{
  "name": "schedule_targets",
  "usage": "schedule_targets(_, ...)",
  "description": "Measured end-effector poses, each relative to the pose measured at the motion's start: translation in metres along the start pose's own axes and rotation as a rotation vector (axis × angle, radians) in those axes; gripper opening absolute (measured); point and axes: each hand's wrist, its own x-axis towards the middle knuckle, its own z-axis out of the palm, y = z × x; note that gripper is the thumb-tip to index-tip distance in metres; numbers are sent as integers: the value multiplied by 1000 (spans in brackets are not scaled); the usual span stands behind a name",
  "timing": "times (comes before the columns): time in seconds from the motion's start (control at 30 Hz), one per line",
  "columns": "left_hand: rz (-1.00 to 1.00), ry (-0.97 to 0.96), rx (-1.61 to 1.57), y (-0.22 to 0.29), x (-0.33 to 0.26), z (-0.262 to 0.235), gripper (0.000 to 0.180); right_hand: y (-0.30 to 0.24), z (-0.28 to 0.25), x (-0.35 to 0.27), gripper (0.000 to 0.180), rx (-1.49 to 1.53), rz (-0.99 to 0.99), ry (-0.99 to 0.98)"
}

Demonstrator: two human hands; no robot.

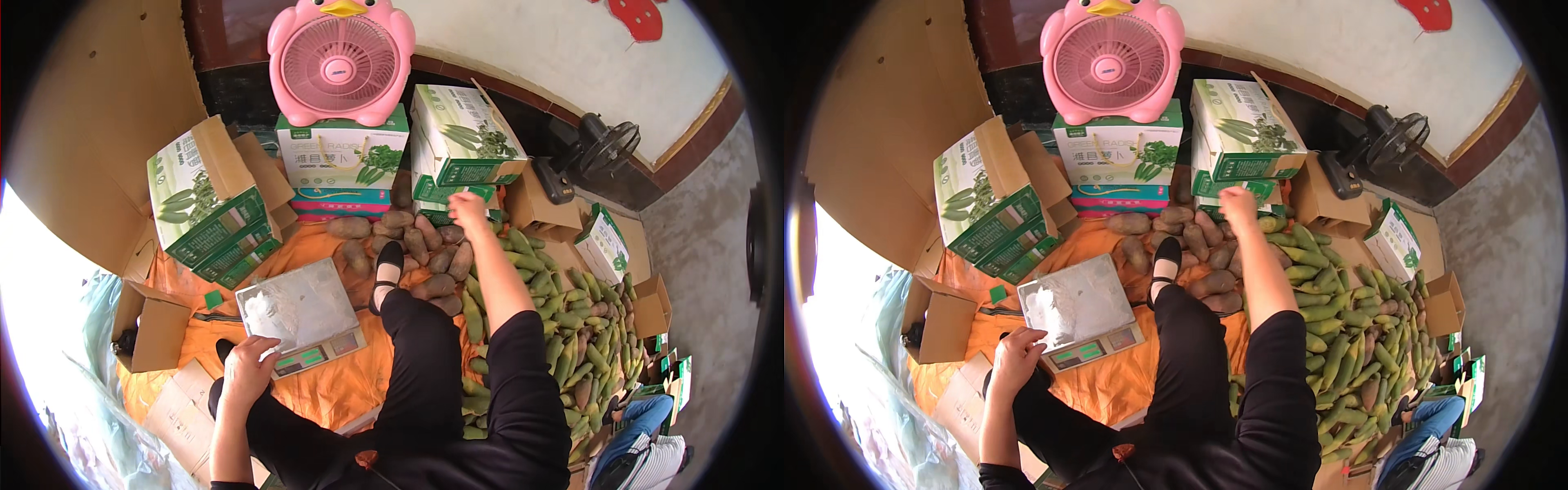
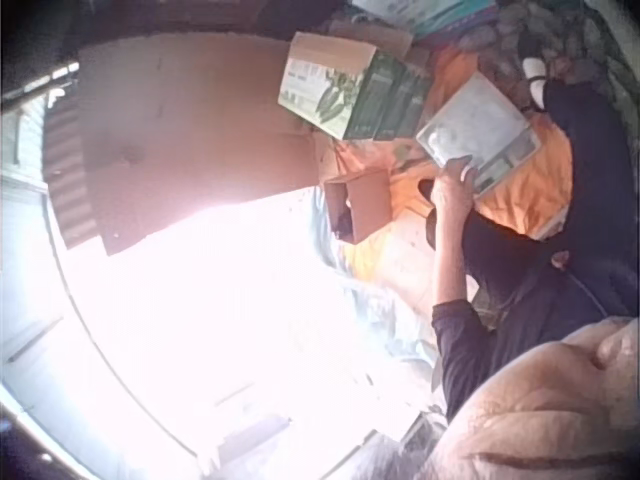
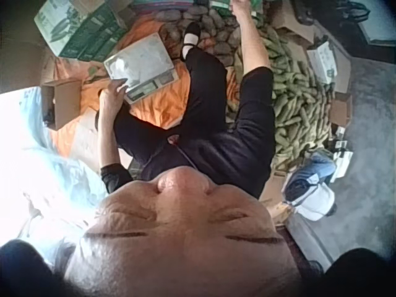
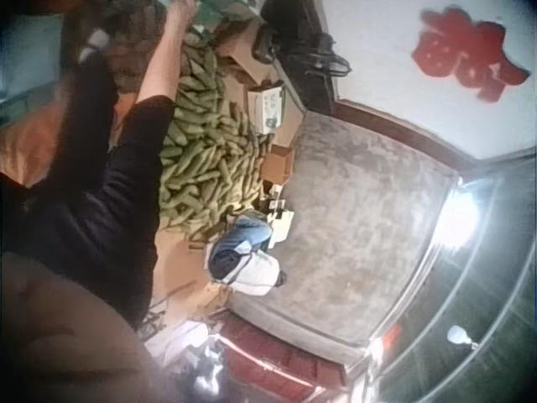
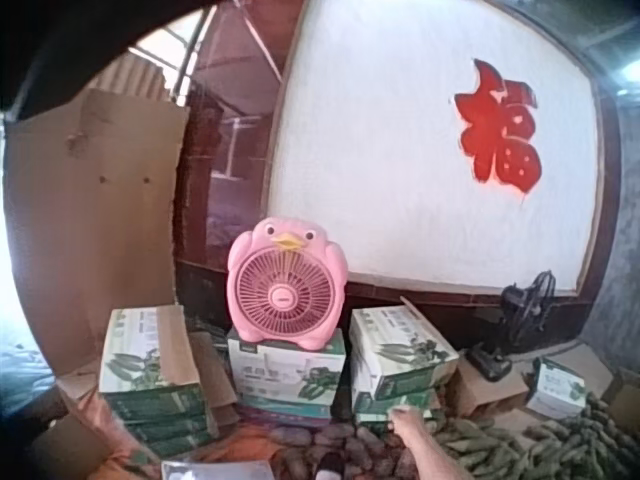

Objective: Sort and pack gourds and sweet potatoes into boxes for shipment.

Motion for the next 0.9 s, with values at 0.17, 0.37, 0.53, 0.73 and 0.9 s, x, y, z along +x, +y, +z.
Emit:
schedule_targets(0.17, -21, -5, 231, -27, 15, 19, 19, 30, -89, 66, 27, 61, -22, 346)
schedule_targets(0.37, -15, 27, 383, -42, 24, 24, 16, 17, -132, 115, 53, 10, 2, 512)
schedule_targets(0.53, -40, 0, 410, -40, 32, 29, 16, 10, -168, 161, 86, 24, 61, 385)
schedule_targets(0.73, -7, -79, 400, -33, 35, 33, 18, 6, -149, 183, 92, 119, 105, 353)
schedule_targets(0.9, 6, -125, 444, -35, 38, 36, 17, 13, -150, 185, 89, 23, 186, 322)
